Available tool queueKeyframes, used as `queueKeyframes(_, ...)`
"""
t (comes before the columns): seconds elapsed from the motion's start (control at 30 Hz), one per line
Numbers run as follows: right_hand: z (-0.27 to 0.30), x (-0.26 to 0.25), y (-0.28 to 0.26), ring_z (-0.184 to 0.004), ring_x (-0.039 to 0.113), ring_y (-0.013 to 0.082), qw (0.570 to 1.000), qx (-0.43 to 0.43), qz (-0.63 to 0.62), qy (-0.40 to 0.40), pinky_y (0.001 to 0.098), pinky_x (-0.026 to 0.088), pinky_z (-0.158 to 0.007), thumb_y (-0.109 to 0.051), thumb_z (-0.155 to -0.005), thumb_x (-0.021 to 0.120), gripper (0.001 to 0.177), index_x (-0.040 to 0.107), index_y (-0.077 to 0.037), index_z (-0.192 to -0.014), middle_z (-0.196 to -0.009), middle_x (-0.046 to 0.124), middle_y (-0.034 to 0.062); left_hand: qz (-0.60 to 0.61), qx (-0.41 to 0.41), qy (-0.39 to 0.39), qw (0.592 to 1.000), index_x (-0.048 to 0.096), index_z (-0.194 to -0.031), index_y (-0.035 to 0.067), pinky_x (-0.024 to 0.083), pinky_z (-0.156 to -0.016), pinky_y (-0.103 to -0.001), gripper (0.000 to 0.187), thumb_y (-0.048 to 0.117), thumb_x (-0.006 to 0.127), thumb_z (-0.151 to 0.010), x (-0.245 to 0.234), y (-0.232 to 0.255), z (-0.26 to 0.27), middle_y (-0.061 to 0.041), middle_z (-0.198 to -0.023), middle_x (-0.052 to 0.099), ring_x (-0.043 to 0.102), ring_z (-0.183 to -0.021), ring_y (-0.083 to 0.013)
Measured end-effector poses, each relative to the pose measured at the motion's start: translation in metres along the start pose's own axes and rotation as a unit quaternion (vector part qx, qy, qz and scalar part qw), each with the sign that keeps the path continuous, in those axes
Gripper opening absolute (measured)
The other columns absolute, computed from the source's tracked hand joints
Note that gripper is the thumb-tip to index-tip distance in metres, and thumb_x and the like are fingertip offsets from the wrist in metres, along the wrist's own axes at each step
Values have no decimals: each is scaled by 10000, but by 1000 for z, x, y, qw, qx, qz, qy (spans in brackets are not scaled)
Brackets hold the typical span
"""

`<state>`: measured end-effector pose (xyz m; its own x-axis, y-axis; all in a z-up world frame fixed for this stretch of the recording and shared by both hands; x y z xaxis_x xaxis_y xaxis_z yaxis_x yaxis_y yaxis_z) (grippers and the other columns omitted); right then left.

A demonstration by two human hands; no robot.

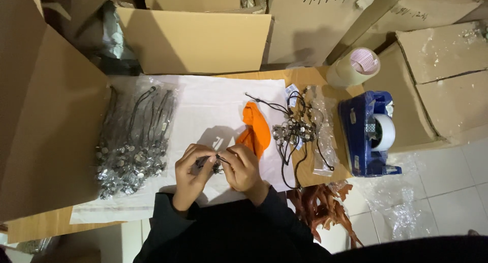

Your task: Wrapping small metal decorative items in orange fabric for packaging

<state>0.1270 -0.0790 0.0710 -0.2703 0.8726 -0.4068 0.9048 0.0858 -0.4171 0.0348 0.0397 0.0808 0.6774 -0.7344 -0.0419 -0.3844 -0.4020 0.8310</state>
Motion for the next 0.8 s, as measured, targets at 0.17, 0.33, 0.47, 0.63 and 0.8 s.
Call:
queueKeyframes(0.17,13,3,6,-703,614,259,1000,-16,24,1,358,552,-647,-64,-949,652,133,744,-67,-1044,-855,599,86,1,-11,-7,1000,721,-970,-16,518,-728,-407,56,-23,674,-941,0,-8,4,-131,-823,701,663,-767,-303)
queueKeyframes(0.33,1,-7,-2,-684,628,318,999,44,3,-27,404,547,-615,-71,-965,661,79,731,-44,-989,-827,605,118,13,-47,0,999,712,-979,-24,496,-704,-386,63,-40,660,-947,-1,-9,6,-147,-800,677,634,-744,-253)
queueKeyframes(0.47,-4,-15,-10,-727,644,295,998,50,-1,-38,393,559,-654,-129,-985,653,121,728,-61,-1050,-856,620,94,4,-36,-4,999,724,-981,-19,514,-712,-384,91,-59,704,-901,1,-11,7,-140,-816,696,655,-737,-280)
queueKeyframes(0.63,11,-13,-2,-714,665,288,996,82,-35,-23,380,567,-650,-74,-987,628,108,726,-38,-1014,-828,646,92,15,-38,-18,999,746,-947,2,513,-666,-360,84,-19,764,-867,4,-8,6,-118,-778,710,665,-700,-246)
queueKeyframes(0.8,38,-10,26,-736,665,303,986,145,-76,7,394,551,-662,-18,-984,615,102,701,-23,-1037,-854,655,110,9,-69,41,997,731,-973,-11,524,-719,-353,77,-45,720,-905,-5,-20,16,-120,-780,710,651,-735,-192)
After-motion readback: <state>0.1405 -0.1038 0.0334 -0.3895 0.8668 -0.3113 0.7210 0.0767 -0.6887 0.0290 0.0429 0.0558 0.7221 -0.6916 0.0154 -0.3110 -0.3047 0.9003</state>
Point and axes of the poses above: each hand's wrist, its own z-axis away from the middle knuckle, its own x-axis out of the palm, y = z × x, the point moved 5 cm from there along -z, towards the middle knuckle
